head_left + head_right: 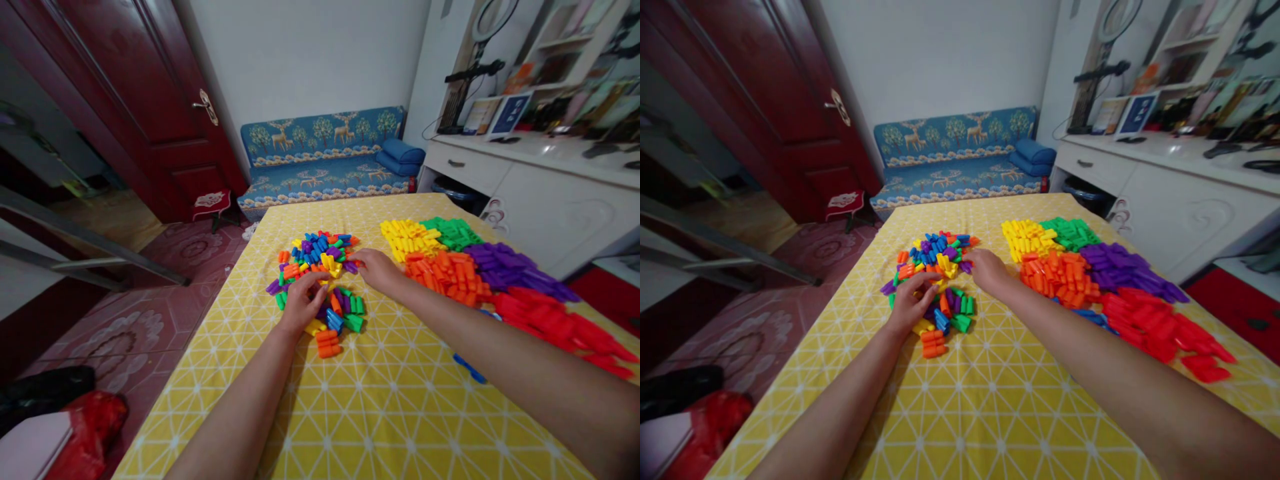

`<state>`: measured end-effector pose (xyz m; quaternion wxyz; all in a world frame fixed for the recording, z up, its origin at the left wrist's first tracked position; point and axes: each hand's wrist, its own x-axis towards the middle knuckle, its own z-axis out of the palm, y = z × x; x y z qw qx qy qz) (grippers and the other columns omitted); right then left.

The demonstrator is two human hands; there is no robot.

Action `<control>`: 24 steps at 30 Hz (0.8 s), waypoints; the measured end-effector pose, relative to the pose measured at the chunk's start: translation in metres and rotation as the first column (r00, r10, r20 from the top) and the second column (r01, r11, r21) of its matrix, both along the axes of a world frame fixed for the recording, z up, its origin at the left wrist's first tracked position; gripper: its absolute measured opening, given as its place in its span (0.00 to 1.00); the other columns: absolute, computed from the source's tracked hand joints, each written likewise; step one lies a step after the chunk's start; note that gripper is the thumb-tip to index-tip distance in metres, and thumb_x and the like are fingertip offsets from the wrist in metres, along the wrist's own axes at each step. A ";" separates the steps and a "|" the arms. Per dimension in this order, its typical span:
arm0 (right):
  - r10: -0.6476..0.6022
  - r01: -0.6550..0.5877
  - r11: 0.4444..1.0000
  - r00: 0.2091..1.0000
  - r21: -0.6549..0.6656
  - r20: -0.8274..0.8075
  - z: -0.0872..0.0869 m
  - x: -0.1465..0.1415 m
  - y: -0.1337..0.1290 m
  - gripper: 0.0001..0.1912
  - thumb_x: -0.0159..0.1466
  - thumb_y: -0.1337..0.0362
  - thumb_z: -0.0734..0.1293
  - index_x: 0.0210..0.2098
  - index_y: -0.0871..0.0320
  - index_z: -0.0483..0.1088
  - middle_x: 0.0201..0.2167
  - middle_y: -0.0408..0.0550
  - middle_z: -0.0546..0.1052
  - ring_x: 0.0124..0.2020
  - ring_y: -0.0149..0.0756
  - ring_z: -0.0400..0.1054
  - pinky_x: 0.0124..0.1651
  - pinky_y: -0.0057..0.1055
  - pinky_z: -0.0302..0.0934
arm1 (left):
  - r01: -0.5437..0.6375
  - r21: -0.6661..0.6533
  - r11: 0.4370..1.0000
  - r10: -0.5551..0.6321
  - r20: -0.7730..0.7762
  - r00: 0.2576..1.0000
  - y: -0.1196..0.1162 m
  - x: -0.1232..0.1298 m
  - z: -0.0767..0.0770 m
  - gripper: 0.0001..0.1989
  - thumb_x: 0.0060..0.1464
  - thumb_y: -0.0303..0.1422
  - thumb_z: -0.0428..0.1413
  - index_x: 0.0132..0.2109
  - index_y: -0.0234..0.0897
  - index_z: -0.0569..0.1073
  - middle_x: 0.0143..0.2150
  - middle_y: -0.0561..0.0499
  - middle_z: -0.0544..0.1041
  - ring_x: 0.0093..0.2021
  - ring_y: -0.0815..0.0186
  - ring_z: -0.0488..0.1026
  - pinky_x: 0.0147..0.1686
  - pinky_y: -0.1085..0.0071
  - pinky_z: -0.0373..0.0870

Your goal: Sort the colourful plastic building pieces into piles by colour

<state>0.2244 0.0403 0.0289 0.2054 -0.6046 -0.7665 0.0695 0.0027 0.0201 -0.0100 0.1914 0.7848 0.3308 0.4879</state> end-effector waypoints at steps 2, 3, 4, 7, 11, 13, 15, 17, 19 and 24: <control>-0.074 0.078 0.996 0.994 -0.044 0.074 -0.006 -0.010 -0.001 0.19 0.61 0.72 0.63 0.50 0.56 0.74 0.50 0.52 0.77 0.52 0.42 0.70 0.53 0.34 0.61 | -0.003 0.002 1.000 0.003 0.003 1.000 -0.001 0.000 0.002 0.08 0.59 0.30 0.55 0.45 0.36 0.76 0.37 0.49 0.80 0.26 0.72 0.71 0.28 0.75 0.69; -0.099 0.104 0.993 0.991 -0.054 0.090 -0.007 -0.013 -0.001 0.18 0.62 0.70 0.64 0.51 0.56 0.74 0.49 0.53 0.77 0.51 0.43 0.70 0.52 0.35 0.62 | -0.006 0.001 1.000 0.006 0.003 1.000 -0.001 0.001 0.002 0.08 0.59 0.30 0.55 0.44 0.36 0.76 0.36 0.49 0.79 0.26 0.72 0.71 0.28 0.75 0.69; -0.111 0.116 0.992 0.989 -0.052 0.099 -0.007 -0.016 -0.001 0.17 0.62 0.68 0.65 0.51 0.57 0.73 0.49 0.55 0.76 0.51 0.45 0.70 0.51 0.36 0.62 | -0.007 -0.002 1.000 0.007 0.001 1.000 -0.001 0.001 0.002 0.08 0.59 0.31 0.55 0.44 0.36 0.76 0.36 0.49 0.79 0.26 0.72 0.70 0.27 0.75 0.69; -0.110 0.113 0.994 0.981 -0.006 0.161 -0.006 -0.023 -0.006 0.16 0.63 0.65 0.65 0.50 0.57 0.73 0.49 0.56 0.75 0.51 0.47 0.68 0.49 0.37 0.63 | -0.004 -0.021 1.000 0.004 -0.007 1.000 0.000 0.000 0.000 0.09 0.60 0.32 0.55 0.45 0.36 0.76 0.37 0.49 0.79 0.26 0.71 0.70 0.28 0.75 0.68; -0.055 0.056 0.998 0.967 0.003 0.250 -0.006 -0.027 -0.016 0.16 0.66 0.68 0.60 0.50 0.56 0.72 0.48 0.55 0.74 0.49 0.44 0.69 0.46 0.35 0.63 | 0.008 -0.030 1.000 -0.008 0.002 1.000 0.002 -0.001 -0.003 0.09 0.60 0.33 0.55 0.46 0.36 0.76 0.38 0.48 0.79 0.28 0.70 0.71 0.28 0.74 0.69; -0.037 0.042 0.999 0.971 -0.014 0.235 -0.008 -0.025 -0.023 0.16 0.67 0.67 0.58 0.50 0.57 0.72 0.47 0.55 0.75 0.47 0.44 0.71 0.46 0.35 0.63 | 0.007 -0.023 1.000 -0.006 0.005 1.000 0.001 -0.001 -0.003 0.09 0.60 0.33 0.55 0.45 0.36 0.76 0.37 0.48 0.79 0.27 0.70 0.71 0.28 0.74 0.69; -0.054 0.059 0.998 0.983 -0.023 0.173 -0.010 -0.020 -0.029 0.16 0.68 0.66 0.57 0.49 0.58 0.73 0.45 0.56 0.77 0.46 0.44 0.72 0.46 0.35 0.64 | 0.001 -0.016 1.000 -0.001 0.000 1.000 0.001 0.000 -0.002 0.09 0.60 0.33 0.55 0.45 0.36 0.76 0.37 0.48 0.79 0.27 0.70 0.71 0.28 0.74 0.69; -0.065 0.066 0.998 0.997 -0.020 0.042 -0.012 -0.010 -0.036 0.14 0.67 0.66 0.59 0.47 0.58 0.73 0.43 0.54 0.78 0.44 0.42 0.73 0.45 0.34 0.64 | -0.005 -0.015 1.000 0.004 -0.007 1.000 0.001 -0.001 -0.001 0.09 0.59 0.32 0.55 0.45 0.36 0.76 0.37 0.48 0.79 0.27 0.71 0.71 0.28 0.74 0.69; -0.061 0.065 0.998 0.987 0.022 -0.151 -0.008 0.009 -0.042 0.13 0.64 0.67 0.61 0.45 0.57 0.73 0.41 0.51 0.79 0.41 0.39 0.74 0.43 0.32 0.65 | -0.007 -0.018 1.000 0.006 -0.010 1.000 0.001 -0.001 -0.001 0.09 0.59 0.32 0.55 0.45 0.36 0.76 0.38 0.48 0.79 0.27 0.71 0.71 0.28 0.74 0.68; -0.233 0.383 0.893 0.844 0.238 -0.484 0.020 0.108 -0.061 0.12 0.60 0.59 0.64 0.41 0.56 0.72 0.36 0.50 0.78 0.36 0.40 0.73 0.43 0.40 0.68 | -0.002 -0.025 1.000 0.002 0.006 1.000 0.001 -0.001 -0.001 0.09 0.59 0.31 0.55 0.45 0.35 0.76 0.38 0.48 0.79 0.28 0.70 0.71 0.29 0.74 0.69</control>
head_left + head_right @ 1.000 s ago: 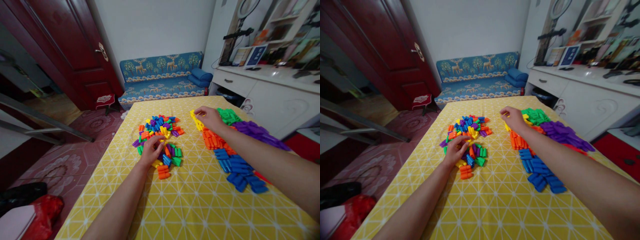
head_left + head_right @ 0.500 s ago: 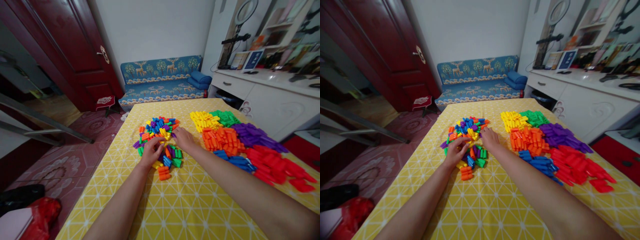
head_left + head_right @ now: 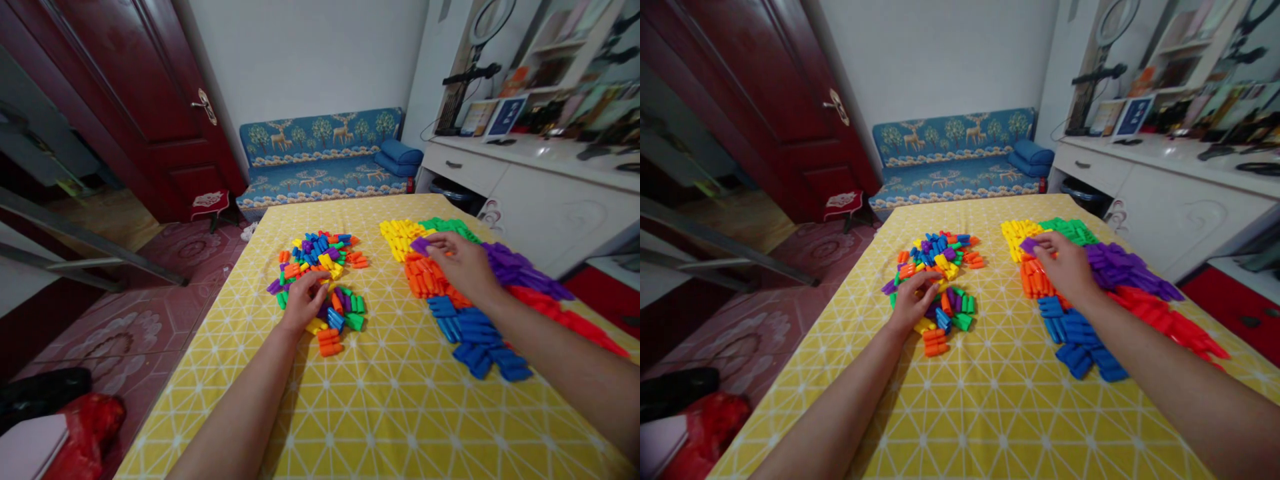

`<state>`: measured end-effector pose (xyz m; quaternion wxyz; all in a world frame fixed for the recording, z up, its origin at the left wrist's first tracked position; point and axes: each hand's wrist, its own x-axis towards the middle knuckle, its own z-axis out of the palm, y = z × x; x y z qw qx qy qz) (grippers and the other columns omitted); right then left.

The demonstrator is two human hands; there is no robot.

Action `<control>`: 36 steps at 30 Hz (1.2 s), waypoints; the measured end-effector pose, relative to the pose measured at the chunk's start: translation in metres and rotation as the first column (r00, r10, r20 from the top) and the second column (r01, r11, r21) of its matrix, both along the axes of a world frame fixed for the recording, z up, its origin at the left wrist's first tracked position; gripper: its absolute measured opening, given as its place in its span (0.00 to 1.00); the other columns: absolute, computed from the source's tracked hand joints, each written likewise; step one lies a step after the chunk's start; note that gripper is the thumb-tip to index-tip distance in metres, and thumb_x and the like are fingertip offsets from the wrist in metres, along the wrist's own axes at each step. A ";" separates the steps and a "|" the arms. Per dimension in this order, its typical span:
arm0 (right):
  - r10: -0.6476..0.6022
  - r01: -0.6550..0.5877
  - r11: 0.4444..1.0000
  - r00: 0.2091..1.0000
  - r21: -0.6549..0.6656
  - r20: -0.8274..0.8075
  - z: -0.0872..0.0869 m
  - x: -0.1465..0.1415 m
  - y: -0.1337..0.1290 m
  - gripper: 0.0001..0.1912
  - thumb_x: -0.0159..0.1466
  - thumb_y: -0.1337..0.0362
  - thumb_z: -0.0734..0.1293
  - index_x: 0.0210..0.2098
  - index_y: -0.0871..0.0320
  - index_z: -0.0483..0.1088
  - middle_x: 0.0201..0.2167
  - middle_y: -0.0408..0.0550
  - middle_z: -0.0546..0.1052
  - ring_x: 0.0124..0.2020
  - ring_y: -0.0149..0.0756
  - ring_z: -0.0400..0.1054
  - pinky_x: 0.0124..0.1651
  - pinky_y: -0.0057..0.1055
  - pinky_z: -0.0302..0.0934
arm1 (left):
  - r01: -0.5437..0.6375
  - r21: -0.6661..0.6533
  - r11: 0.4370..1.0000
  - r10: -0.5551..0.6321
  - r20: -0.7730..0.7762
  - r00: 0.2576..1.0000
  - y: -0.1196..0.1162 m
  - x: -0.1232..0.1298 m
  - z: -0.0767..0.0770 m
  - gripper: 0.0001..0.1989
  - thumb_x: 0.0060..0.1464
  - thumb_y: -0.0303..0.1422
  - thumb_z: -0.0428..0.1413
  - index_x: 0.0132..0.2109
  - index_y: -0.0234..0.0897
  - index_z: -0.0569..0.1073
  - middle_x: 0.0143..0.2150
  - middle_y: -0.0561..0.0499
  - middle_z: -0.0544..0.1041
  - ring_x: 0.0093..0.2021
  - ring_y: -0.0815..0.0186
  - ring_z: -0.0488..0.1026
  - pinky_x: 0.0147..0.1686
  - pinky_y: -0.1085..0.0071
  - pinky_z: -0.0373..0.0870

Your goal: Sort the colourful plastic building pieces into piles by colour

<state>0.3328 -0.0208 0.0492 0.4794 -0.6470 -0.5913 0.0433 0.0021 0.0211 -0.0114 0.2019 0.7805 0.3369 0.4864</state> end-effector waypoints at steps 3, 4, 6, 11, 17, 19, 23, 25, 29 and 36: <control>-0.222 0.223 0.975 0.973 -0.005 0.056 0.011 0.075 -0.021 0.12 0.58 0.52 0.65 0.36 0.50 0.73 0.32 0.50 0.77 0.35 0.46 0.72 0.44 0.50 0.67 | -0.005 0.003 1.000 0.006 -0.009 1.000 0.000 0.001 0.001 0.09 0.59 0.32 0.55 0.45 0.36 0.76 0.38 0.47 0.80 0.28 0.70 0.72 0.29 0.73 0.70; -0.258 0.261 0.965 0.963 -0.026 0.081 0.011 0.097 -0.029 0.12 0.58 0.49 0.64 0.34 0.47 0.72 0.31 0.50 0.76 0.35 0.48 0.72 0.44 0.52 0.67 | -0.008 0.004 1.000 0.008 -0.011 1.000 0.000 0.001 0.002 0.09 0.59 0.33 0.55 0.45 0.36 0.76 0.38 0.47 0.80 0.28 0.70 0.72 0.29 0.73 0.70; -0.300 0.312 0.947 0.945 -0.081 0.130 0.004 0.130 -0.045 0.13 0.57 0.45 0.63 0.31 0.43 0.72 0.28 0.49 0.76 0.33 0.52 0.72 0.42 0.56 0.66 | -0.008 0.002 1.000 0.008 -0.011 1.000 -0.001 0.002 0.003 0.09 0.60 0.33 0.55 0.45 0.36 0.76 0.39 0.47 0.80 0.28 0.69 0.72 0.30 0.73 0.70; -0.276 0.291 0.939 0.956 -0.183 0.103 -0.027 0.163 -0.066 0.16 0.54 0.39 0.64 0.30 0.41 0.72 0.30 0.53 0.78 0.32 0.54 0.73 0.39 0.57 0.65 | -0.005 -0.011 1.000 0.005 -0.010 1.000 -0.001 0.002 0.003 0.08 0.59 0.32 0.56 0.45 0.37 0.76 0.40 0.47 0.80 0.30 0.69 0.74 0.30 0.73 0.71; -0.267 0.294 0.933 0.952 -0.209 0.149 -0.034 0.162 -0.066 0.13 0.55 0.42 0.63 0.30 0.40 0.71 0.30 0.50 0.77 0.34 0.60 0.73 0.39 0.62 0.65 | -0.006 -0.016 1.000 0.006 -0.014 1.000 0.000 0.001 0.003 0.09 0.59 0.32 0.55 0.45 0.37 0.76 0.40 0.47 0.80 0.30 0.69 0.74 0.30 0.73 0.71; -0.290 0.326 0.933 0.933 -0.155 0.214 -0.025 0.149 -0.067 0.12 0.57 0.43 0.62 0.30 0.40 0.70 0.31 0.50 0.76 0.35 0.60 0.72 0.41 0.64 0.65 | -0.009 -0.016 1.000 0.009 -0.016 1.000 -0.001 0.001 0.003 0.08 0.59 0.32 0.55 0.45 0.36 0.76 0.40 0.47 0.80 0.30 0.69 0.74 0.31 0.72 0.71; -0.261 0.255 0.965 0.934 0.056 0.243 -0.003 0.081 -0.071 0.10 0.64 0.49 0.60 0.37 0.39 0.71 0.44 0.50 0.74 0.44 0.57 0.71 0.49 0.59 0.64 | -0.019 0.012 1.000 0.019 -0.020 1.000 0.000 0.001 0.004 0.08 0.60 0.32 0.55 0.44 0.36 0.76 0.39 0.47 0.80 0.30 0.69 0.73 0.30 0.72 0.71; -0.109 0.100 0.993 0.979 0.060 0.174 0.001 0.029 -0.070 0.09 0.65 0.52 0.61 0.39 0.42 0.71 0.45 0.50 0.74 0.48 0.53 0.70 0.51 0.54 0.65 | -0.022 0.026 0.999 0.023 -0.024 0.999 0.000 0.001 0.003 0.08 0.60 0.32 0.55 0.44 0.36 0.76 0.38 0.48 0.80 0.29 0.70 0.72 0.29 0.73 0.70; 0.334 -0.322 0.936 0.940 -0.141 0.073 -0.013 -0.079 -0.065 0.14 0.61 0.54 0.67 0.46 0.48 0.73 0.49 0.49 0.75 0.51 0.47 0.70 0.56 0.47 0.65 | -0.020 0.010 1.000 0.021 -0.018 1.000 -0.001 0.001 0.002 0.09 0.60 0.33 0.55 0.45 0.36 0.76 0.38 0.48 0.80 0.30 0.69 0.74 0.31 0.72 0.71; 0.467 -0.408 0.859 0.872 -0.309 0.148 -0.050 -0.166 -0.038 0.36 0.52 0.54 0.75 0.60 0.48 0.67 0.64 0.53 0.62 0.64 0.50 0.58 0.64 0.49 0.55 | -0.011 -0.062 0.998 0.014 0.059 0.998 -0.001 -0.002 0.001 0.10 0.62 0.35 0.53 0.45 0.37 0.77 0.42 0.46 0.80 0.40 0.64 0.77 0.39 0.69 0.75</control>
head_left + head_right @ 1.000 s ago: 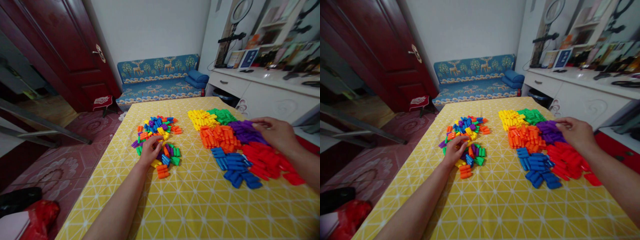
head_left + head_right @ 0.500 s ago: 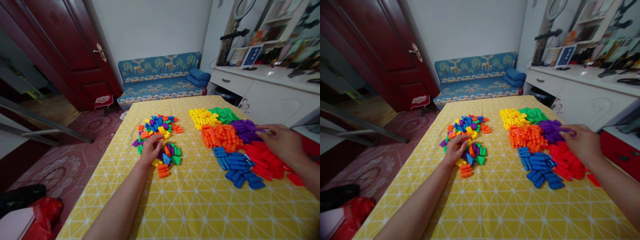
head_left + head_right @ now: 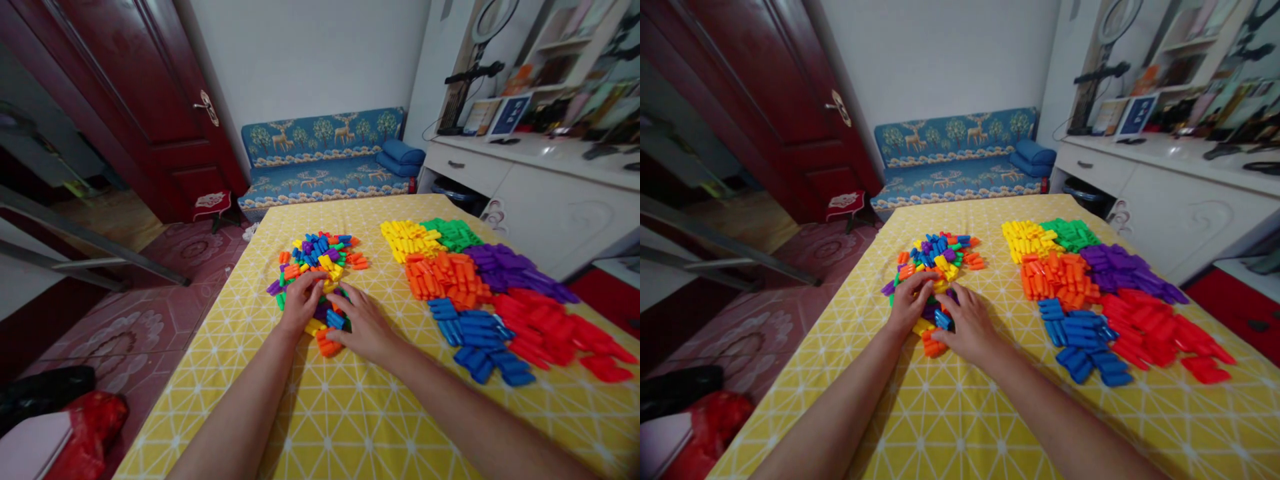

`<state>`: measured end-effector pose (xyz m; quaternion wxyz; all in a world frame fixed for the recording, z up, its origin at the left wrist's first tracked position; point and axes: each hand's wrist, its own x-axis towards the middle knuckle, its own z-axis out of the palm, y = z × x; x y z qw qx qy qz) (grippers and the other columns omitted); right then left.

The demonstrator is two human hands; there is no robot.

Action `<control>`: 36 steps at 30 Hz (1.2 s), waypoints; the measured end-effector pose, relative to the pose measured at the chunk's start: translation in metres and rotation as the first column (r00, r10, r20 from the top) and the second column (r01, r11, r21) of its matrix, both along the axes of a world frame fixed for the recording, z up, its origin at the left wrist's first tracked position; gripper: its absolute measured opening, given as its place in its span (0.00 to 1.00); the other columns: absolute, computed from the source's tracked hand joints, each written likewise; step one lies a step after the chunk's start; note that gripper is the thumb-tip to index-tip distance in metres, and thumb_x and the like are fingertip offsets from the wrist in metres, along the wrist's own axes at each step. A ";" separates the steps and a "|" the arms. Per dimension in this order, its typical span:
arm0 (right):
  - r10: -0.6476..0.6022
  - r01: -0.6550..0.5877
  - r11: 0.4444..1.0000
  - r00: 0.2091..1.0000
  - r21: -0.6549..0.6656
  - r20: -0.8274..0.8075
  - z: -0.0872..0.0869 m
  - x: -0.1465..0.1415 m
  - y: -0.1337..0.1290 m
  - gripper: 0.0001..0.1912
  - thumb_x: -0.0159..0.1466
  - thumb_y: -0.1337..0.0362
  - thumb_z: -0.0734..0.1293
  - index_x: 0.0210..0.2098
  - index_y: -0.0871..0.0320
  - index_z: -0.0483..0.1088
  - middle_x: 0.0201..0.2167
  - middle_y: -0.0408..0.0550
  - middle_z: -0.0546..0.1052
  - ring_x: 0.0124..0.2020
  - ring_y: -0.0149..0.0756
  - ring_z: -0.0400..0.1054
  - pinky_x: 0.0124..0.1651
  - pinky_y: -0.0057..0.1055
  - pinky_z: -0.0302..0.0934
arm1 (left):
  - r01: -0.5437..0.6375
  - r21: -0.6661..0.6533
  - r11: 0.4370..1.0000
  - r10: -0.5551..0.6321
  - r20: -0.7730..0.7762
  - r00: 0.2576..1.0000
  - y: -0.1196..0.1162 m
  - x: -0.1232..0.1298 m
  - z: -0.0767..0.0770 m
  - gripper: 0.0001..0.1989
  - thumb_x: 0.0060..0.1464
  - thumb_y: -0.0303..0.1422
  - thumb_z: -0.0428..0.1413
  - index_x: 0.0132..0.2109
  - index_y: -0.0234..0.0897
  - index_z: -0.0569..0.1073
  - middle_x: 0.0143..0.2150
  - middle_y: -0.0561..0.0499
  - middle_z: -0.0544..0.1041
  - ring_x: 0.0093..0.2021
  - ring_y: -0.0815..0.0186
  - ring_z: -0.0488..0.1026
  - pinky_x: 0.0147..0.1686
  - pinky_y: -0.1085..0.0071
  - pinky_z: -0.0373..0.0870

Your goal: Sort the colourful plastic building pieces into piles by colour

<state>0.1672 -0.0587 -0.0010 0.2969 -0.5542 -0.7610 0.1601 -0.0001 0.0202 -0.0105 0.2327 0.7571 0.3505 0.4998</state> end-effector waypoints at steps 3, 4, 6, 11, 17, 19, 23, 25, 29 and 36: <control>-0.107 0.112 0.993 0.989 0.039 -0.104 -0.009 0.001 0.018 0.23 0.59 0.62 0.69 0.54 0.51 0.71 0.56 0.52 0.71 0.57 0.44 0.65 0.61 0.44 0.59 | -0.003 -0.014 1.000 0.003 0.021 1.000 0.000 0.000 0.001 0.11 0.63 0.36 0.52 0.45 0.37 0.77 0.41 0.46 0.80 0.40 0.64 0.77 0.39 0.69 0.75; -0.128 0.138 0.989 0.979 0.052 -0.158 -0.012 0.002 0.022 0.21 0.60 0.64 0.68 0.53 0.52 0.71 0.53 0.51 0.73 0.55 0.43 0.66 0.59 0.43 0.60 | -0.003 -0.015 1.000 0.003 0.024 1.000 0.000 0.000 0.001 0.12 0.63 0.36 0.52 0.45 0.36 0.77 0.41 0.46 0.80 0.40 0.64 0.77 0.38 0.69 0.75; -0.159 0.182 0.981 0.953 0.069 -0.259 -0.015 0.005 0.028 0.18 0.60 0.64 0.67 0.50 0.51 0.72 0.50 0.50 0.75 0.52 0.42 0.68 0.58 0.42 0.62 | -0.006 -0.007 1.000 0.007 0.014 1.000 0.000 0.001 0.001 0.11 0.63 0.36 0.52 0.44 0.36 0.77 0.41 0.46 0.80 0.39 0.64 0.77 0.38 0.69 0.74; -0.210 0.255 0.967 0.844 0.024 -0.494 -0.019 0.011 0.031 0.14 0.61 0.62 0.66 0.46 0.53 0.72 0.46 0.48 0.77 0.48 0.42 0.71 0.54 0.42 0.64 | -0.016 0.031 0.999 0.018 -0.041 0.999 0.000 0.001 0.000 0.09 0.61 0.34 0.54 0.45 0.37 0.77 0.42 0.45 0.80 0.38 0.64 0.77 0.37 0.69 0.74; -0.185 0.184 0.980 0.668 -0.080 -0.721 -0.024 0.019 0.035 0.13 0.59 0.61 0.66 0.43 0.55 0.72 0.41 0.46 0.78 0.41 0.38 0.73 0.44 0.37 0.69 | 0.072 0.083 0.994 -0.062 -0.121 0.991 0.001 0.002 -0.001 0.13 0.58 0.28 0.55 0.51 0.36 0.75 0.46 0.44 0.79 0.42 0.63 0.76 0.44 0.65 0.74; -0.184 0.217 0.975 0.678 -0.045 -0.712 -0.025 0.021 0.035 0.12 0.58 0.64 0.65 0.41 0.56 0.72 0.40 0.47 0.77 0.41 0.38 0.72 0.44 0.37 0.69 | 0.119 0.090 0.989 -0.103 -0.164 0.981 0.000 0.002 0.000 0.16 0.57 0.28 0.55 0.53 0.37 0.74 0.49 0.43 0.78 0.48 0.61 0.75 0.49 0.63 0.73; -0.241 0.326 0.938 0.855 0.115 -0.459 -0.021 0.021 0.032 0.14 0.55 0.66 0.65 0.41 0.57 0.73 0.43 0.50 0.77 0.46 0.42 0.70 0.52 0.41 0.64 | 0.157 0.093 0.983 -0.128 -0.262 0.956 -0.002 0.002 0.003 0.20 0.56 0.29 0.57 0.57 0.38 0.72 0.55 0.42 0.75 0.56 0.57 0.71 0.56 0.59 0.69; -0.314 0.353 0.925 0.917 0.137 -0.245 -0.017 0.018 0.030 0.19 0.54 0.65 0.67 0.46 0.57 0.72 0.45 0.52 0.77 0.48 0.47 0.69 0.54 0.46 0.61 | 0.152 0.101 0.983 -0.112 -0.322 0.940 -0.003 0.004 0.005 0.22 0.55 0.30 0.58 0.58 0.39 0.71 0.57 0.42 0.73 0.57 0.56 0.70 0.58 0.57 0.67; -0.401 0.394 0.910 0.916 0.125 0.027 -0.013 0.013 0.028 0.23 0.54 0.66 0.68 0.50 0.57 0.71 0.47 0.54 0.77 0.49 0.50 0.68 0.53 0.47 0.59 | 0.110 0.112 0.988 -0.061 -0.370 0.927 -0.004 0.006 0.007 0.15 0.55 0.31 0.57 0.51 0.38 0.75 0.51 0.43 0.76 0.52 0.56 0.72 0.53 0.58 0.70; -0.338 0.359 0.928 0.923 0.095 -0.187 -0.024 0.016 0.033 0.17 0.57 0.66 0.68 0.47 0.55 0.70 0.38 0.48 0.78 0.40 0.41 0.72 0.45 0.37 0.64 | 0.104 0.123 0.987 -0.023 -0.529 0.849 -0.002 0.008 0.007 0.18 0.55 0.31 0.57 0.53 0.40 0.76 0.56 0.43 0.75 0.54 0.55 0.70 0.55 0.55 0.67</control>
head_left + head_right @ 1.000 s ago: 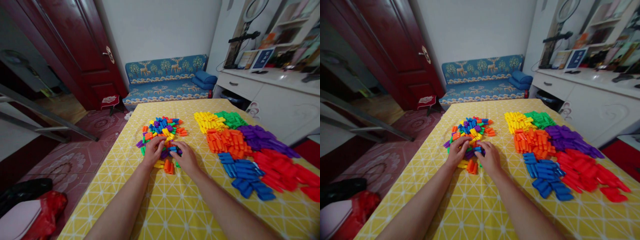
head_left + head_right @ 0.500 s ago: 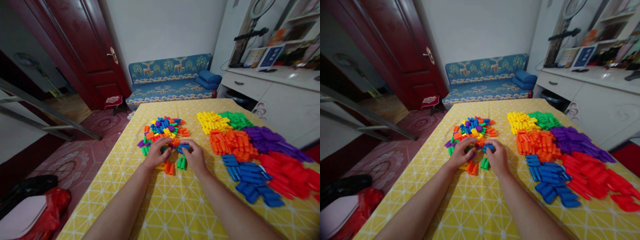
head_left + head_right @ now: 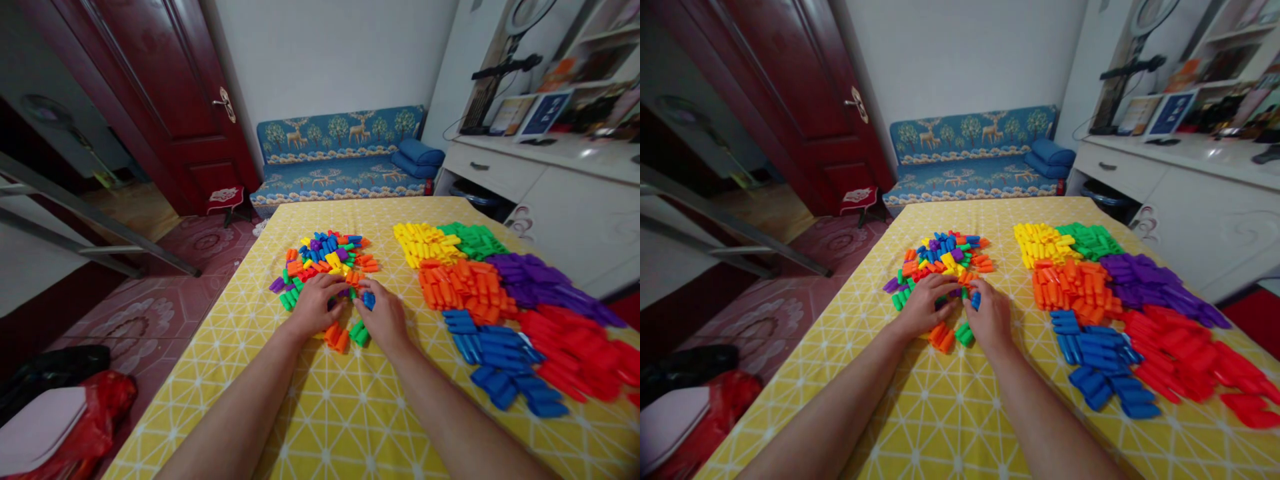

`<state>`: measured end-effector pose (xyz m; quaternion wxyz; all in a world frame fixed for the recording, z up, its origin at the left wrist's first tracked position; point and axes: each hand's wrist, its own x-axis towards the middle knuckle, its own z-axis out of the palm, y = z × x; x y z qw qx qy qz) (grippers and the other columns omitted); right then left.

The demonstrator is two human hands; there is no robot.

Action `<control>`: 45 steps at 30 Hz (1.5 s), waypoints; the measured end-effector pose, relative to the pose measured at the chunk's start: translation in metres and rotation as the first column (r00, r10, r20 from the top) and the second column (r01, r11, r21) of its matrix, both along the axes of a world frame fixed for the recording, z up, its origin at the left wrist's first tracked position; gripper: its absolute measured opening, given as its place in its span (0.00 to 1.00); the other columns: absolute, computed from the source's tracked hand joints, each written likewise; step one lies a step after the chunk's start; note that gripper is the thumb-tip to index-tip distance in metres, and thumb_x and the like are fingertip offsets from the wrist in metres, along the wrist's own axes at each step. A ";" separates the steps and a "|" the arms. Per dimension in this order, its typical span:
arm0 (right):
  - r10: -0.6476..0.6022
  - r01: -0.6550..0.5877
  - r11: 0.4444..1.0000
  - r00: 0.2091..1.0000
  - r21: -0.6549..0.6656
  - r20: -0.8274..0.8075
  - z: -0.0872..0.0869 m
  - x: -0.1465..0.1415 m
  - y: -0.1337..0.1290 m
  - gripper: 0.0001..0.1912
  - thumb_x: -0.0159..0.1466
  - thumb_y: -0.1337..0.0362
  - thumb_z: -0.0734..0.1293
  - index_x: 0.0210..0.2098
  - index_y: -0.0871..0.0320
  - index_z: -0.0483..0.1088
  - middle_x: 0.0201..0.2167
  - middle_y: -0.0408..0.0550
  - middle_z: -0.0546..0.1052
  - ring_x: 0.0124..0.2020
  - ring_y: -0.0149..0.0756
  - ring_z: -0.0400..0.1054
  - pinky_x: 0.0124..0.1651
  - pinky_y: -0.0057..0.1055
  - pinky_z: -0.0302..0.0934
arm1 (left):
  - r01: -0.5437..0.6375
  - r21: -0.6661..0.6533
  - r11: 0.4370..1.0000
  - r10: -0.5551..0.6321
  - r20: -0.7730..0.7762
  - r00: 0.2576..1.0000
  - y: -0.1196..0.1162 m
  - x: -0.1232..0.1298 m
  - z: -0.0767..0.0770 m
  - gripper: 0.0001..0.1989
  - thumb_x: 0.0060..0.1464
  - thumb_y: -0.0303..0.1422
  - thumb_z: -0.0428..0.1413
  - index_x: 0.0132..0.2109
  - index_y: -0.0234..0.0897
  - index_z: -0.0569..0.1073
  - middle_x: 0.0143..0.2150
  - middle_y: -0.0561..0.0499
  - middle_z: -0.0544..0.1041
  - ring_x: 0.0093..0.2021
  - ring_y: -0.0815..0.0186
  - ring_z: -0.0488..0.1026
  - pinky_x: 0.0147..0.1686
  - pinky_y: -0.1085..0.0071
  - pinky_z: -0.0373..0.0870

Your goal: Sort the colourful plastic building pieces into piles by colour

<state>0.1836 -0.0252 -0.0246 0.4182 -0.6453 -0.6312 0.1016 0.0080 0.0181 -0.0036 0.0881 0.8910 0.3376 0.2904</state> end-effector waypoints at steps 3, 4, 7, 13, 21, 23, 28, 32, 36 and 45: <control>0.023 -0.012 0.995 0.993 0.095 -0.116 -0.005 0.000 0.002 0.18 0.56 0.66 0.69 0.47 0.57 0.70 0.44 0.52 0.77 0.46 0.43 0.71 0.49 0.39 0.65 | -0.015 0.001 1.000 0.015 -0.082 0.997 0.000 0.001 0.001 0.24 0.52 0.31 0.58 0.57 0.41 0.74 0.62 0.44 0.70 0.57 0.51 0.67 0.57 0.52 0.64; 0.024 -0.006 0.994 0.986 0.109 -0.163 -0.006 0.000 0.003 0.18 0.55 0.66 0.69 0.47 0.58 0.70 0.45 0.53 0.76 0.46 0.44 0.71 0.49 0.40 0.65 | -0.022 -0.003 1.000 0.022 -0.088 0.996 0.000 0.001 0.001 0.24 0.51 0.30 0.58 0.57 0.41 0.74 0.62 0.44 0.71 0.57 0.51 0.67 0.57 0.52 0.65; 0.034 -0.003 0.995 0.950 0.099 -0.311 -0.008 0.001 0.005 0.20 0.56 0.65 0.70 0.48 0.58 0.70 0.44 0.53 0.76 0.42 0.42 0.72 0.48 0.41 0.66 | -0.026 -0.030 0.999 0.024 -0.070 0.997 0.000 0.002 0.002 0.23 0.47 0.26 0.58 0.52 0.41 0.77 0.58 0.46 0.74 0.55 0.53 0.69 0.55 0.55 0.66; 0.048 -0.009 0.990 0.958 0.138 -0.284 -0.008 0.002 0.005 0.19 0.54 0.69 0.69 0.46 0.59 0.73 0.54 0.57 0.70 0.52 0.44 0.69 0.55 0.42 0.65 | -0.056 -0.051 0.997 0.055 -0.022 0.998 -0.001 0.004 0.001 0.21 0.45 0.25 0.59 0.49 0.40 0.77 0.49 0.46 0.78 0.49 0.56 0.72 0.50 0.59 0.69; -0.192 0.181 0.981 0.964 0.074 0.183 0.000 0.002 -0.007 0.06 0.56 0.62 0.71 0.34 0.56 0.77 0.56 0.56 0.69 0.53 0.53 0.64 0.52 0.51 0.61 | -0.140 -0.020 0.990 0.140 -0.022 0.990 -0.004 0.006 0.001 0.14 0.56 0.28 0.54 0.48 0.37 0.76 0.40 0.46 0.81 0.41 0.59 0.75 0.43 0.63 0.70; -0.192 0.175 0.979 0.965 0.107 0.179 0.003 0.002 -0.008 0.04 0.56 0.63 0.71 0.32 0.55 0.77 0.53 0.54 0.71 0.53 0.52 0.64 0.52 0.48 0.60 | -0.132 -0.035 0.991 0.132 0.004 0.991 -0.003 0.005 0.000 0.12 0.59 0.29 0.52 0.48 0.37 0.76 0.39 0.45 0.81 0.40 0.59 0.75 0.42 0.63 0.70; -0.119 0.102 0.948 0.992 0.301 0.038 0.010 0.002 -0.007 0.05 0.58 0.64 0.69 0.35 0.55 0.74 0.46 0.51 0.74 0.50 0.45 0.66 0.54 0.43 0.59 | -0.058 -0.115 0.992 0.080 0.191 0.978 -0.001 0.000 -0.006 0.13 0.61 0.32 0.52 0.50 0.37 0.76 0.44 0.44 0.81 0.46 0.58 0.76 0.48 0.61 0.70; 0.050 -0.010 0.957 0.990 0.290 -0.129 0.010 0.001 -0.008 0.08 0.65 0.62 0.64 0.42 0.56 0.71 0.40 0.49 0.77 0.42 0.39 0.70 0.47 0.37 0.63 | 0.035 -0.193 0.981 0.028 0.316 0.948 -0.001 -0.001 -0.008 0.14 0.63 0.33 0.51 0.52 0.38 0.76 0.48 0.45 0.81 0.48 0.59 0.77 0.50 0.62 0.72; 0.150 -0.108 0.959 0.978 0.262 -0.145 0.007 -0.003 -0.009 0.13 0.67 0.60 0.61 0.49 0.54 0.71 0.45 0.49 0.78 0.45 0.39 0.72 0.49 0.37 0.65 | 0.107 -0.204 0.973 -0.020 0.387 0.922 -0.004 0.000 -0.007 0.14 0.62 0.35 0.52 0.51 0.37 0.76 0.48 0.44 0.81 0.48 0.59 0.78 0.50 0.63 0.73; 0.235 -0.223 0.946 0.972 0.234 -0.023 0.008 -0.008 -0.008 0.19 0.66 0.64 0.61 0.55 0.52 0.71 0.47 0.50 0.78 0.49 0.42 0.71 0.52 0.41 0.65 | 0.128 -0.283 0.950 0.027 0.486 0.874 -0.004 0.001 -0.011 0.18 0.60 0.40 0.56 0.54 0.37 0.73 0.40 0.46 0.80 0.39 0.63 0.78 0.42 0.69 0.74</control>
